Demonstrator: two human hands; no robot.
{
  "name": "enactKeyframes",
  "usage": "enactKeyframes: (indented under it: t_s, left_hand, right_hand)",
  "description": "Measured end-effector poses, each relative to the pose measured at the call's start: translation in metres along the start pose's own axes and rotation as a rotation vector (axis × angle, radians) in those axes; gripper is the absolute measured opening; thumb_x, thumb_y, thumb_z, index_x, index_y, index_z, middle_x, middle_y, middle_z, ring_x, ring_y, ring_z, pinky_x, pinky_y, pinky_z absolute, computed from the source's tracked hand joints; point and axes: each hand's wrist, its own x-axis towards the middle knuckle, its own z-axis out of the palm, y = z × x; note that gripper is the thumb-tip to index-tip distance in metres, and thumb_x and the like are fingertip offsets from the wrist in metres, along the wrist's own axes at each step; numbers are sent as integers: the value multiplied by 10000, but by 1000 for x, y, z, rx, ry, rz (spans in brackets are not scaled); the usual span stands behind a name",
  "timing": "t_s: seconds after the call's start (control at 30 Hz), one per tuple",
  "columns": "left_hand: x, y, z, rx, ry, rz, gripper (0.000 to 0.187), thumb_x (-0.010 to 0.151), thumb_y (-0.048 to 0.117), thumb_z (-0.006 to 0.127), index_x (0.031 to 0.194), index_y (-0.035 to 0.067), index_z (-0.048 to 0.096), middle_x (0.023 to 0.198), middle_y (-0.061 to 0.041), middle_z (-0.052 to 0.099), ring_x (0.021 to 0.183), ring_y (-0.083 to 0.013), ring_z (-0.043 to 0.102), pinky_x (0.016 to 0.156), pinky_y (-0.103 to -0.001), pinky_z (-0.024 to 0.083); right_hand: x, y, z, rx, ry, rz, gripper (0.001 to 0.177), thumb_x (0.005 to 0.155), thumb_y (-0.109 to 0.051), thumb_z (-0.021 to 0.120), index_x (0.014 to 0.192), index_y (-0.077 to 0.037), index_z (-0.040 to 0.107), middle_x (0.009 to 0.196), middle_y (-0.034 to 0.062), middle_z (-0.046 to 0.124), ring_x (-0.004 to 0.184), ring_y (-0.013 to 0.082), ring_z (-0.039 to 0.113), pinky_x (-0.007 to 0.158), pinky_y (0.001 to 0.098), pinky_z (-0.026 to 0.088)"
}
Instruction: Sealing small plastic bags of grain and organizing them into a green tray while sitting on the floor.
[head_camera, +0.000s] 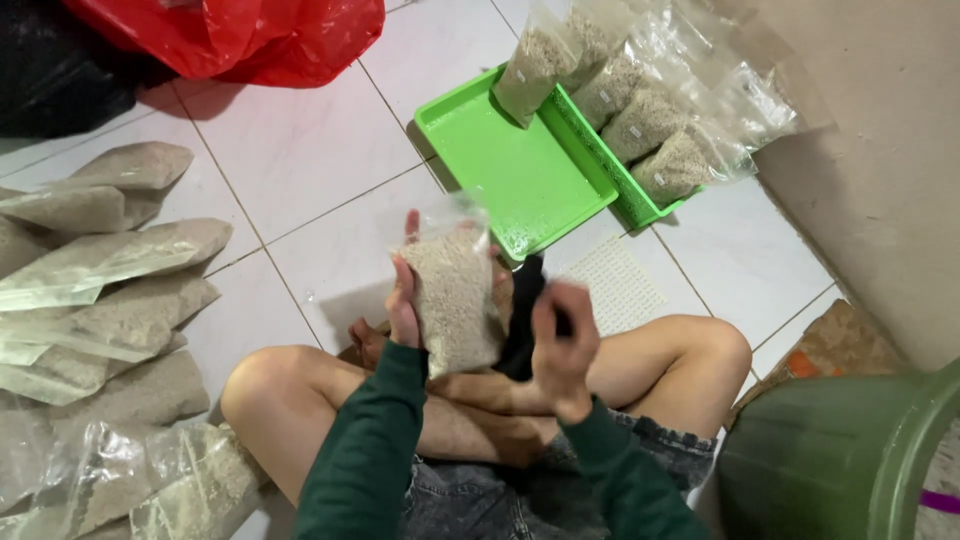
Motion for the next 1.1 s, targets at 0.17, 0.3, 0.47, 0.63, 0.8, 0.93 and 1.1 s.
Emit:
enactKeyframes:
  t_s: [0.17,0.3,0.47,0.63,0.8,0.93,1.1]
  left_hand:
    - [-8,-1,39,350,395,7,514,967,463,513,1442,268,481,1365,-207,565,1186,-390,600,1025,-552,470]
    - [-4,13,28,264,408,33,542,965,507,480,1460,288,456,1382,-187,554,1204,-426,579,1045,-599,441]
    - [-1,9,12,100,98,58,681,957,474,497,1553,388,178,1527,-346,284,1345,-625,289,1088,-721,267]
    - [15,4,30,303,123,136,652,978,512,413,1560,344,170,1512,-288,369,1350,-530,388,1115,-644,336]
    - [22,4,45,805,200,170,550,1037,509,316,1533,270,306,1519,-123,419,1340,-325,479,1149,-469,375]
    - [26,-5,22,666,36,81,801,961,549,452,1583,173,116,1437,-276,488,1311,-326,512,1095,-464,413]
    - [28,-32,20,820,-74,-50,806,971,614,410,1570,137,157,1431,-326,468,1335,-376,472,1136,-503,362]
  right_hand:
    - [18,30,42,207,-106,301,121,984,-126,612,1065,-48,568,1098,102,585,1063,167,527,970,373,422]
    - [-20,40,25,221,-248,329,118,960,-105,646,1017,-24,581,1021,104,596,1041,191,561,965,406,435]
    - [-64,71,-38,183,-515,449,135,948,-134,615,1031,-36,658,891,81,652,898,158,591,832,387,492]
    - [-46,41,-43,-19,-991,84,157,885,-265,703,920,-112,720,935,89,696,941,279,661,880,421,475]
    - [-55,45,-32,-164,-1137,33,291,895,-477,663,903,-196,739,1201,99,622,1186,344,553,1086,597,281]
    - [-49,94,-42,158,-612,592,252,868,-254,732,1044,-85,670,1088,162,666,1074,312,633,958,453,486]
    - [-32,137,-39,593,-644,854,822,769,-252,837,1450,-69,415,1365,208,546,1289,328,520,1071,503,414]
